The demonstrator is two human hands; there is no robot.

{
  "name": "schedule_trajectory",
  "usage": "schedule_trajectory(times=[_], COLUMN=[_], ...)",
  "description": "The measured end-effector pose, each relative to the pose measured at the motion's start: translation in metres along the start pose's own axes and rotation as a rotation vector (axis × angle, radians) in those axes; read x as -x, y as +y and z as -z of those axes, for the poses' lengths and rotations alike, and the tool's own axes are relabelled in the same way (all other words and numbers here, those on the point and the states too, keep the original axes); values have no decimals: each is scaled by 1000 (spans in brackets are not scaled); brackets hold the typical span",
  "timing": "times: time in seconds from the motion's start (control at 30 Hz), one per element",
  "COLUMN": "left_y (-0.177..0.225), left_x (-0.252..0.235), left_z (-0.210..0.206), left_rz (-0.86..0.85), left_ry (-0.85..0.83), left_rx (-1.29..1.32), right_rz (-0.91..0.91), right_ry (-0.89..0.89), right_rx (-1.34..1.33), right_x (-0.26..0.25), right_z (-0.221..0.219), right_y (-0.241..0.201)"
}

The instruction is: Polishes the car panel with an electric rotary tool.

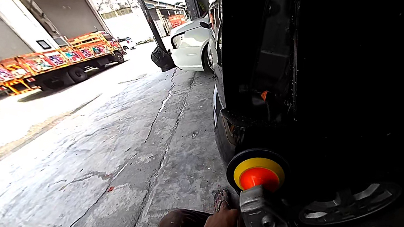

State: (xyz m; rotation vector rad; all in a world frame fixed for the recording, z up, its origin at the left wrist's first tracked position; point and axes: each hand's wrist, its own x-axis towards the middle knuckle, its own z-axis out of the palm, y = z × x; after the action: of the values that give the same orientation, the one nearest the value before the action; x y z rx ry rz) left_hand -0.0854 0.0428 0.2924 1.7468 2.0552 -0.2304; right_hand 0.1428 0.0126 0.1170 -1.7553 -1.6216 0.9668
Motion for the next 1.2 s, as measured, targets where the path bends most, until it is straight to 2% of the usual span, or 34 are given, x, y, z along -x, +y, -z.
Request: schedule_trajectory(times=[0.07,0.13,0.27,0.33,0.4,0.47,0.53,0.63,0.77,0.87,0.97,1.03,1.13,1.2], left_y=[-43,-76,-91,-88,-78,-57,-24,30,76,86,69,38,-18,-43], left_x=[-4,-6,0,0,-3,-3,0,1,-11,-16,-16,-19,-20,-20], left_z=[-27,-45,-49,-48,-45,-33,-12,12,9,-1,-20,-43,-82,-94], left_rz=[-44,-109,-85,-66,-57,-31,27,34,-19,-17,29,47,-90,-174], left_ry=[111,220,231,206,172,133,44,-33,-56,-72,-57,16,260,367], left_rx=[103,221,267,235,188,100,-14,-141,-233,-250,-194,-122,58,130], right_rz=[-14,53,144,122,54,78,81,-42,-57,-89,-37,8,89,83], right_ry=[-63,-47,-66,-67,-69,19,67,15,107,114,172,197,168,78], right_rx=[96,146,210,188,145,53,-30,-115,-238,-218,-180,-94,77,139], right_x=[4,3,-5,-4,0,2,1,0,-4,-6,-8,-15,-27,-29], right_z=[12,3,-33,-32,-18,-17,-25,-16,-30,-28,-33,-38,-42,-47], right_y=[-39,-46,-13,-15,-32,-26,-11,-9,43,56,62,65,61,55])
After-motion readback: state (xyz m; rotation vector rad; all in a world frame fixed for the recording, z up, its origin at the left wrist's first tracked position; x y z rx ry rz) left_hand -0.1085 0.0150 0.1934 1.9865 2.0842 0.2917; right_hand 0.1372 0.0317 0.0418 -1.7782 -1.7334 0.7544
